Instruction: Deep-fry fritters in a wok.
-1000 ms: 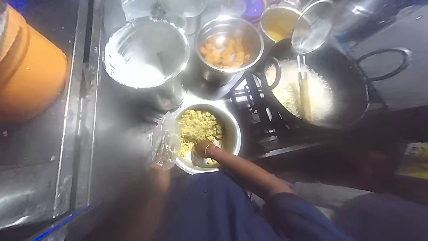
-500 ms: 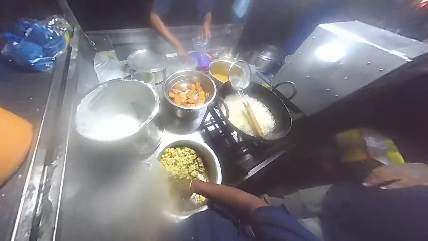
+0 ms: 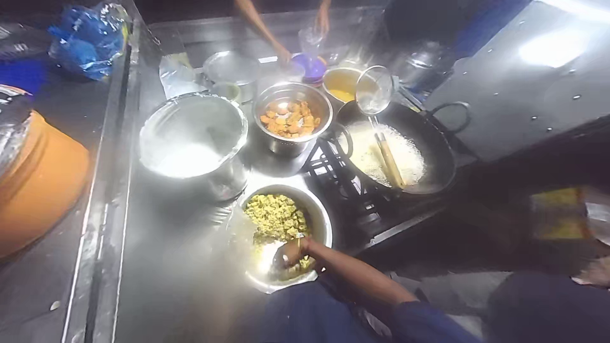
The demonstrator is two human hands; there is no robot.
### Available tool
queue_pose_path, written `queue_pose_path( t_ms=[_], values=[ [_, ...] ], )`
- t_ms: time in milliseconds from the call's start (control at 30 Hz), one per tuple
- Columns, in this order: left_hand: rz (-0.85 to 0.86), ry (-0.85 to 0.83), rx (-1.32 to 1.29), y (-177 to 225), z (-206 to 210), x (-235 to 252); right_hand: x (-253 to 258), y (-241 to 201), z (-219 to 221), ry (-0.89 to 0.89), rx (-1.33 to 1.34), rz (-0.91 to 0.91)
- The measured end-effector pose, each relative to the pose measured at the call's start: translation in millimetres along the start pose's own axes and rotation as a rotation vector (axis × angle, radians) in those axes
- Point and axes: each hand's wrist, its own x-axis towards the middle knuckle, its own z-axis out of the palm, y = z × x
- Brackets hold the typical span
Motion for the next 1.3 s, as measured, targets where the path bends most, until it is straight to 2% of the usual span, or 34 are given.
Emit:
queue_pose_path(
  t_ms=[33, 100, 167, 233, 367, 467, 533, 633, 700, 800, 900, 933, 1000, 1067, 1167, 1267, 1300],
  values=[
    [-0.025, 0.029, -0.002, -1, -1, 0, 0, 7, 0, 0.066, 0.124, -0.044],
    [0.022, -0.026, -0.029, -11, -14, -2, -10, 5, 1, 0.231, 0.353, -0.054],
    [-0.033, 0.039, -0.03, 4, 6, -4, -20, 2, 4, 0.404, 0.517, -0.025],
    [-0.087, 0.077, -0.097, 10, 11, -2, -23, 4, 10, 0.464, 0.631, -0.033],
    [-0.066, -0.051, -0.128, -3, -5, 2, -24, -5, 16, 0.579, 0.466, 0.0],
    [-0.155, 0.118, -0.029, 35, 47, 4, -15, 0, 18, 0.665, 0.374, 0.007],
    [-0.174, 0.109, -0.048, 49, 70, 3, -11, 4, 20, 0.576, 0.334, 0.071],
    [-0.13, 0.017, -0.062, 34, 55, 5, 0, 12, 24, 0.408, 0.263, 0.078],
    [-0.126, -0.001, -0.052, 26, 50, 6, -3, 8, 25, 0.414, 0.303, 0.093],
    [-0.153, 0.114, -0.101, 17, 50, 7, -16, -1, 22, 0.432, 0.366, 0.101],
    [-0.18, 0.142, -0.054, 21, 60, 8, -32, -7, 14, 0.446, 0.356, 0.085],
    [-0.159, 0.104, -0.053, 17, 60, 9, -36, -8, 13, 0.47, 0.371, 0.099],
    [-0.118, -0.024, -0.13, -7, 35, 13, -50, -16, 8, 0.521, 0.444, 0.127],
    [-0.222, 0.06, -0.079, -3, 48, 12, -65, -21, 3, 0.559, 0.568, 0.079],
    [-0.347, 0.15, -0.053, 8, 71, 16, -56, -17, -1, 0.823, 0.685, -0.022],
    [-0.368, 0.16, -0.08, 3, 78, 18, -61, -18, -8, 1.055, 0.519, -0.04],
    [-0.389, 0.166, -0.073, 2, 80, 18, -66, -22, -11, 1.072, 0.43, -0.031]
  ],
)
